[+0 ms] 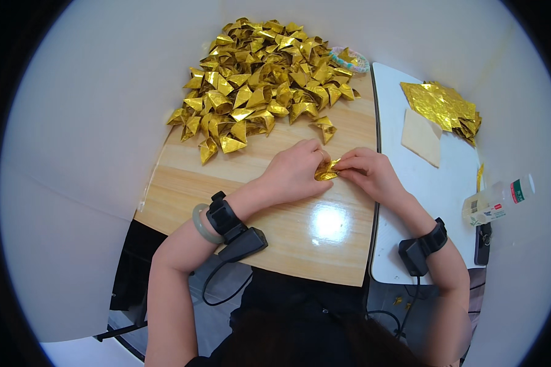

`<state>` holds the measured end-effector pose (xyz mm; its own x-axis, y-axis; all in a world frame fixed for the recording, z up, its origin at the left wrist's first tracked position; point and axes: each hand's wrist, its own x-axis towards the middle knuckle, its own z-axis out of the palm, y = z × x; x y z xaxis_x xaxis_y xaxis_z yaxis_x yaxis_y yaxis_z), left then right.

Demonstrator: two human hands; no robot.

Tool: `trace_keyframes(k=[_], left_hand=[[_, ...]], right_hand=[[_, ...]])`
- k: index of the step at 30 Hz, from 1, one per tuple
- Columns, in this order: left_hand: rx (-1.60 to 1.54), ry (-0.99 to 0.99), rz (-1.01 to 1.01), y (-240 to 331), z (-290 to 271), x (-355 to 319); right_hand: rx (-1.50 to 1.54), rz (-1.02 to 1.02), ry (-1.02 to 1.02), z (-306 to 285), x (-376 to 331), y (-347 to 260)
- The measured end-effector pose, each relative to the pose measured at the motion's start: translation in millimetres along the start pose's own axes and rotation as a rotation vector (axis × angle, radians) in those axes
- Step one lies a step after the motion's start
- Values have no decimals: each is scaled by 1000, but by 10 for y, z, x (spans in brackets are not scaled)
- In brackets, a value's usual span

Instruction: Folding pieces of gold foil paper into decorative ingots or shapes.

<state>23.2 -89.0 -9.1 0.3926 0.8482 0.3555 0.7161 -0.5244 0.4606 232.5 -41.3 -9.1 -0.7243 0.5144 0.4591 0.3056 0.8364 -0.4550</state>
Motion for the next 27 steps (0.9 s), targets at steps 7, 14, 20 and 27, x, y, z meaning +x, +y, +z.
trace_keyframes(k=[7, 14, 20, 27], left_hand=[[-728, -128, -299, -132, 51, 73], [-996, -107, -355, -66, -35, 118], [-969, -88, -310, -29, 2, 122], [-747, 174, -322, -107, 13, 114]], right_hand=[[243, 459, 74, 58, 71, -67], [691, 664, -9, -16, 95, -50], [643, 658, 111, 22, 131, -63], [605, 657, 58, -8, 137, -185]])
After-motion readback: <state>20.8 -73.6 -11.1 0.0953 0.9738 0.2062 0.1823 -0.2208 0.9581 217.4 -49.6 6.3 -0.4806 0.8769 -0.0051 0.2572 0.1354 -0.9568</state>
